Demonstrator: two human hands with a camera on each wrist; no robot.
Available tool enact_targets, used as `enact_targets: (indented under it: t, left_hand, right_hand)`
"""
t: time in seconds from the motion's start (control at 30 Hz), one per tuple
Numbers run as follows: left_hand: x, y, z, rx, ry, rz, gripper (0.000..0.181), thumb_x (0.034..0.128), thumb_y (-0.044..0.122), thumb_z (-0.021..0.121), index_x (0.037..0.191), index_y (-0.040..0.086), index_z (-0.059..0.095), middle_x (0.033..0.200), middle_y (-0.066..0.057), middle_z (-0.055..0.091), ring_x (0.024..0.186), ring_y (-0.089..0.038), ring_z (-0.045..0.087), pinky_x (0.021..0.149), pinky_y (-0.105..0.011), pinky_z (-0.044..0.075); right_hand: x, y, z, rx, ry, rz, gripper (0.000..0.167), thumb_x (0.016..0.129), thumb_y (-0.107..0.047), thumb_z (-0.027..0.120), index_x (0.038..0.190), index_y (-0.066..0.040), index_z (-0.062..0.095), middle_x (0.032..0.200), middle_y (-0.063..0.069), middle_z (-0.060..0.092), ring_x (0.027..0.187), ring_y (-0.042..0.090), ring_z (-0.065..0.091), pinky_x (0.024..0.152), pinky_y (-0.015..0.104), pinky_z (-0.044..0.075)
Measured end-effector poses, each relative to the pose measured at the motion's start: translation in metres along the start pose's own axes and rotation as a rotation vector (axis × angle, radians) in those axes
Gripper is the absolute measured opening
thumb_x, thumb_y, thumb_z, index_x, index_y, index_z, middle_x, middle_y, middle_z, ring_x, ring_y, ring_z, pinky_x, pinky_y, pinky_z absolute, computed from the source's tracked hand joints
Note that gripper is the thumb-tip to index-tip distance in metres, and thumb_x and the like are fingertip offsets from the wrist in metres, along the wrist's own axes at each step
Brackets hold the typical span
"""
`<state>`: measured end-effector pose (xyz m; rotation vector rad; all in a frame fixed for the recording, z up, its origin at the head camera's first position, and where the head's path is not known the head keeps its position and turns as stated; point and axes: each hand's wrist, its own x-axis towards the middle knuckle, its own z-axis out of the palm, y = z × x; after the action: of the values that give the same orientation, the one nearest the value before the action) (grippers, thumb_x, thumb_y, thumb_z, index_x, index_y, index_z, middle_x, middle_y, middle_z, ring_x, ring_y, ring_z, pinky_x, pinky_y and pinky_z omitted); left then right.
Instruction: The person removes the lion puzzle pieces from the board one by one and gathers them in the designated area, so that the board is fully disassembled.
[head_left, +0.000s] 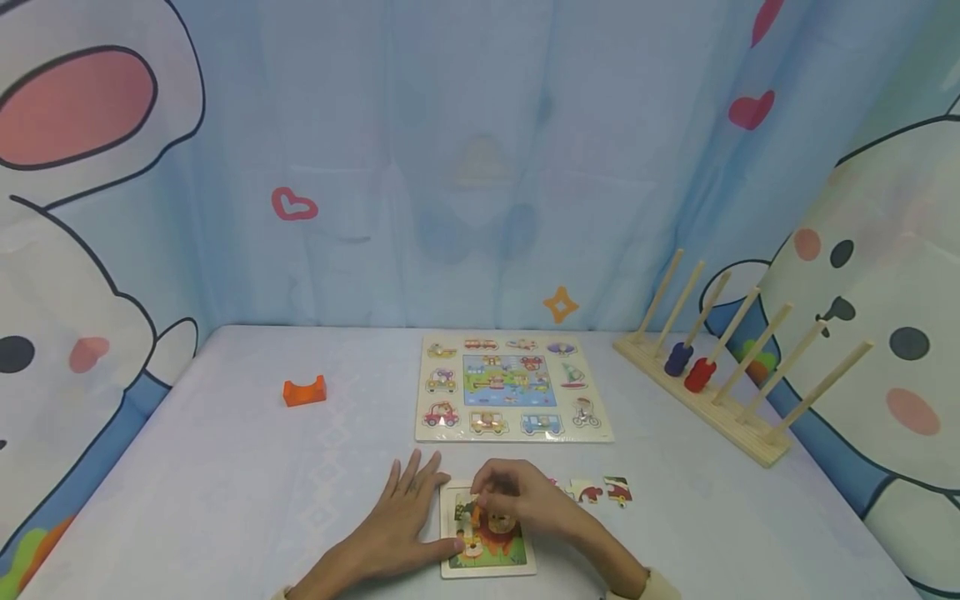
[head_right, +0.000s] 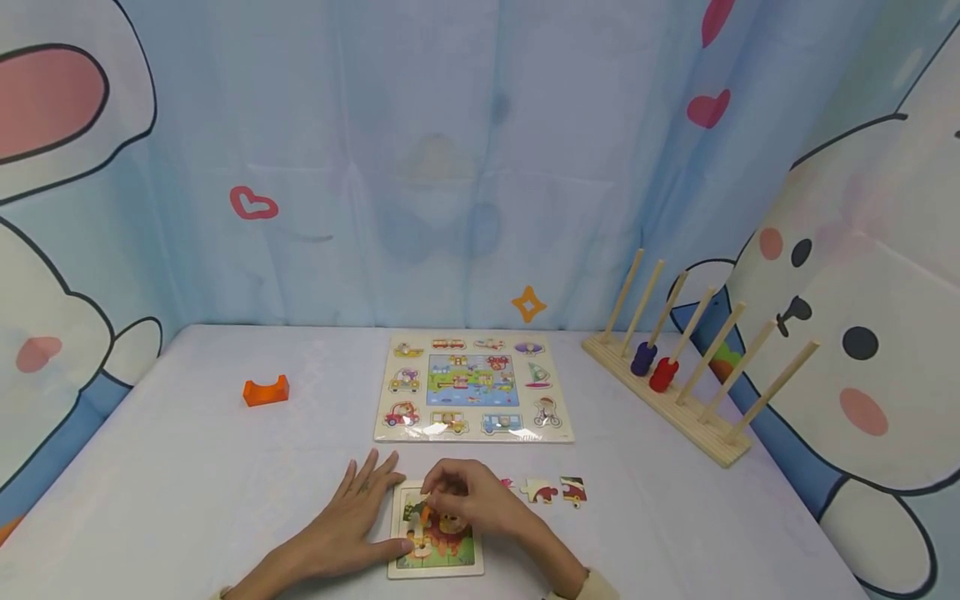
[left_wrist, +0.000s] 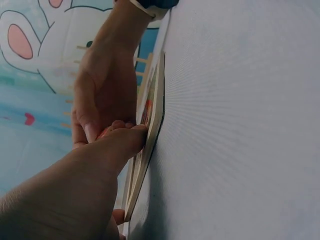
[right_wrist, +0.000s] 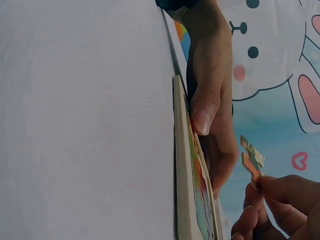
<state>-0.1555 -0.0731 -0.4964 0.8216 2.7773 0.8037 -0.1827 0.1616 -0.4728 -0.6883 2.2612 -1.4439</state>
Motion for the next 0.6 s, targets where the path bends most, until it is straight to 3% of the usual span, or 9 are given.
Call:
enact_targets:
  t: [0.4, 0.6]
  left_hand:
    - [-0.001, 0.002, -0.001, -0.006, 0.002, -0.007, 0.083, 0.0824, 0.068, 0.055, 0.139, 0.009, 0.039, 0.158, -0.014, 0.019, 0.147, -0.036, 0.003, 0.117, -0.056, -0.001]
    - [-0.001, 0.001, -0.001, -0.012, 0.006, -0.001, 0.083, 0.0828, 0.068, 0.055, 0.139, 0.009, 0.038, 0.159, -0.014, 0.019, 0.147, -0.035, 0.002, 0.117, -0.055, -0.002]
  right_hand:
    - [-0.014, -0.003, -0.031, 0.038, 0.082, 0.011, 0.019, 0.092, -0.020, 0.064, 0.102, -0.004, 0.064, 0.090, 0.007, 0.065, 0.085, 0.023, 0.064, 0.077, 0.029, 0.052]
    - [-0.028, -0.004, -0.049, 0.036, 0.133, 0.029, 0.021, 0.093, -0.019, 0.063, 0.103, 0.000, 0.062, 0.089, 0.009, 0.064, 0.083, 0.030, 0.065, 0.074, 0.035, 0.056]
